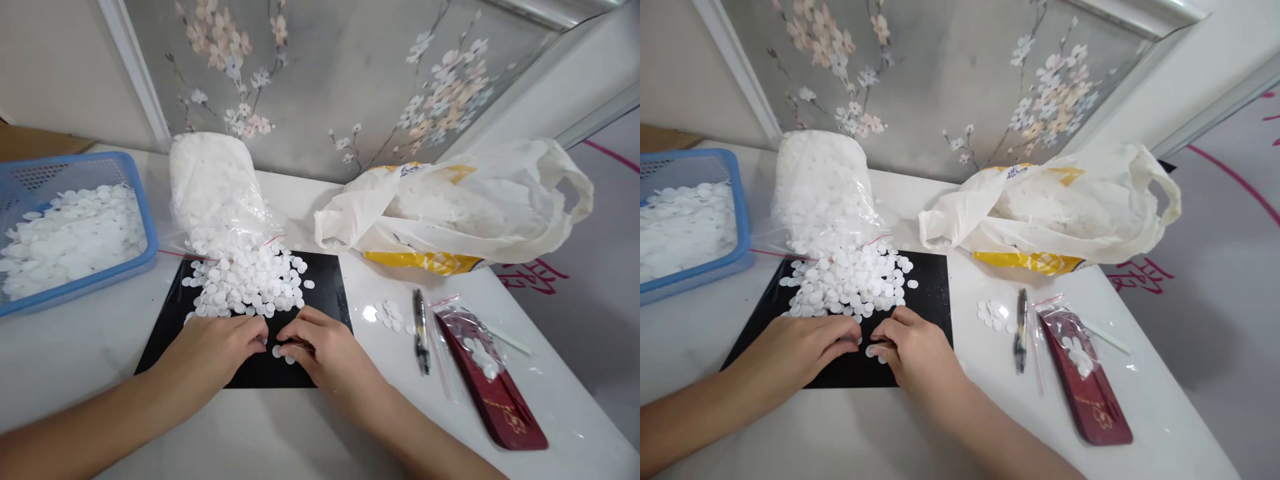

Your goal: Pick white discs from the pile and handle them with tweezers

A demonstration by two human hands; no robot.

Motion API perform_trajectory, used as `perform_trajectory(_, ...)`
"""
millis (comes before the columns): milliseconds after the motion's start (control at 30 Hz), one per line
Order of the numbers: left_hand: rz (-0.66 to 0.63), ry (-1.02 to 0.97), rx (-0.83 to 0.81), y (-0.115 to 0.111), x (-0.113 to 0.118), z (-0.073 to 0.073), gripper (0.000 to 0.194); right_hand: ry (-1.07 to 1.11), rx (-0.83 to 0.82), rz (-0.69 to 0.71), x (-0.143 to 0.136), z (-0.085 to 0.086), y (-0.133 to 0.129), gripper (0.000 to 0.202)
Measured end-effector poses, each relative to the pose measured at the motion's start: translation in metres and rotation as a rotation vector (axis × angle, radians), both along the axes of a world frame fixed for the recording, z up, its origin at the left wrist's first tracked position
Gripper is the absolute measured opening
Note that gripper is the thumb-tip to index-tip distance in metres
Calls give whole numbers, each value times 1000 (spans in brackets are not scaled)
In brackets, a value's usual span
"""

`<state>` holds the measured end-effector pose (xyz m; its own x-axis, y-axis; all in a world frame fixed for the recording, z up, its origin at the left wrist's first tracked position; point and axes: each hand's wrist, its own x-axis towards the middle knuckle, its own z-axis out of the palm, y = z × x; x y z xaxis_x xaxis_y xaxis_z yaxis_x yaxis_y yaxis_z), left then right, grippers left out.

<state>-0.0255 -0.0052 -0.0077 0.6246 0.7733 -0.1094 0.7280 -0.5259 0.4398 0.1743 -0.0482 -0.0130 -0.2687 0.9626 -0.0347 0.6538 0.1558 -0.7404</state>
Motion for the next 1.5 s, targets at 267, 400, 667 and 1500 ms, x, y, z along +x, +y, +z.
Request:
perform_trajectory(267,94,50,-197,2,5,17,10,142,-131,-145,8,15,7,16)
perform_trajectory(400,261,-374,-620,3,2,24,15,178,-295,-79,13,20,2,15)
perform_trajectory(667,507,-765,-1047,9,-11,39,9,-120,-122,68,1,17,-1,23)
perform_trajectory(1500,157,-83,-20,15,-28,12,28,1,43,198,-22,-3,-4,34)
